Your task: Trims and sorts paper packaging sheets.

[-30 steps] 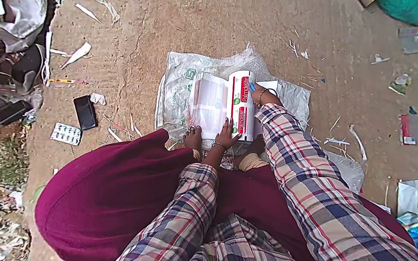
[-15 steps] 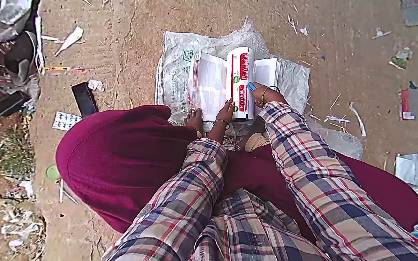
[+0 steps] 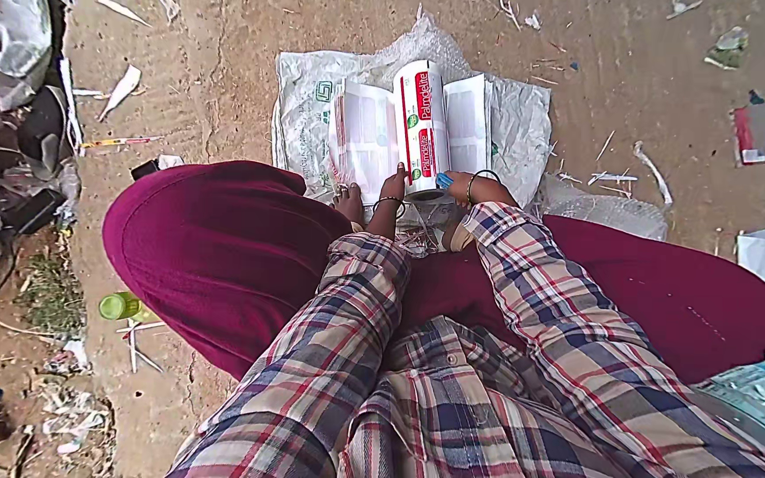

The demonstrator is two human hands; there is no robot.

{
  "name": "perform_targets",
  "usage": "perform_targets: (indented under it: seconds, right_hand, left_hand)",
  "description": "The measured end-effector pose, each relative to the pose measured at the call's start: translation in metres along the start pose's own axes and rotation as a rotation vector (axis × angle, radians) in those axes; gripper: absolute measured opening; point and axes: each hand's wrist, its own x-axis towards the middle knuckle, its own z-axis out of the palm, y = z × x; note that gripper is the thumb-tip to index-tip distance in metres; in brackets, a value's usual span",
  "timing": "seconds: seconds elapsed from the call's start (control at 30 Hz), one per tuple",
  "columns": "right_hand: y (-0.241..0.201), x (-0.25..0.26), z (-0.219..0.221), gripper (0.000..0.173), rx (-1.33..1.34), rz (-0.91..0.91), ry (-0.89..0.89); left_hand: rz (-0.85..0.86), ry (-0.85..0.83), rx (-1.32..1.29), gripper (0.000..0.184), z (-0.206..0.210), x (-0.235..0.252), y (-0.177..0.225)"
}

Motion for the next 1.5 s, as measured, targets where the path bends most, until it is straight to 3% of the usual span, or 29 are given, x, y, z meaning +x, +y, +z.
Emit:
perform_targets:
  seconds: [0.03, 0.1, 0.13, 0.2, 0.27, 0.33, 0.47, 0.6, 0.73, 0.9, 1.2, 1.33, 1.5]
  right_hand:
    - [0.004, -0.004, 0.002, 0.055, -0.067, -0.009, -0.034]
    - [0.011, -0.012, 0.004, 0.036, -0.248, -0.014, -0.087]
    - [0.014, -0.016, 0.008, 0.034, -0.304, 0.008, -0.077]
    - [0.033, -0.01, 0.027, 0.042, -0.101, -0.012, -0.035]
    - [0.039, -0.01, 0.016, 0.056, 0.181, -0.025, 0.104]
    - [0.037, -0.025, 0.003, 0.062, 0.415, -0.02, 0.108]
    - [0.039, -0.026, -0.026, 0.073, 0.578, -0.067, 0.143]
    - [0.055, 0.005, -0.007, 0.064, 0.698, -0.075, 0.273]
    - [0.068, 0.021, -0.001, 0.05, 0.813, -0.104, 0.325]
    - [0.068, 0.031, -0.005, 0.048, 0.976, -0.067, 0.314]
    - [0.067, 0.039, 0.008, 0.046, 0.939, -0.037, 0.254]
    - [0.065, 0.043, 0.013, 0.048, 0.901, -0.026, 0.242]
    - [0.06, 0.062, 0.028, 0.06, 0.695, 0.002, 0.408]
  left_hand:
    - [-0.016, -0.007, -0.003, 0.061, 0.003, 0.025, -0.03]
    - [-0.28, 0.046, 0.032, 0.055, 0.011, 0.057, -0.036]
    - [-0.324, 0.07, 0.054, 0.049, 0.013, 0.063, -0.034]
    - [-0.328, 0.093, 0.087, 0.04, 0.014, 0.055, -0.033]
    - [-0.286, 0.147, 0.061, 0.038, 0.015, 0.058, -0.023]
    - [-0.253, 0.15, 0.109, 0.044, 0.022, 0.051, -0.027]
    - [-0.008, 0.075, 0.45, 0.069, 0.045, 0.054, -0.012]
    - [0.164, -0.014, 0.737, 0.053, 0.063, 0.056, -0.011]
    - [0.232, -0.046, 0.801, 0.041, 0.053, 0.062, -0.009]
    - [0.352, -0.041, 0.869, 0.031, 0.05, 0.06, -0.019]
    - [0.378, -0.032, 0.925, 0.029, 0.05, 0.06, -0.011]
    - [0.283, 0.032, 0.84, 0.026, 0.054, 0.058, -0.009]
    - [0.138, 0.165, 0.68, 0.02, 0.054, 0.052, -0.003]
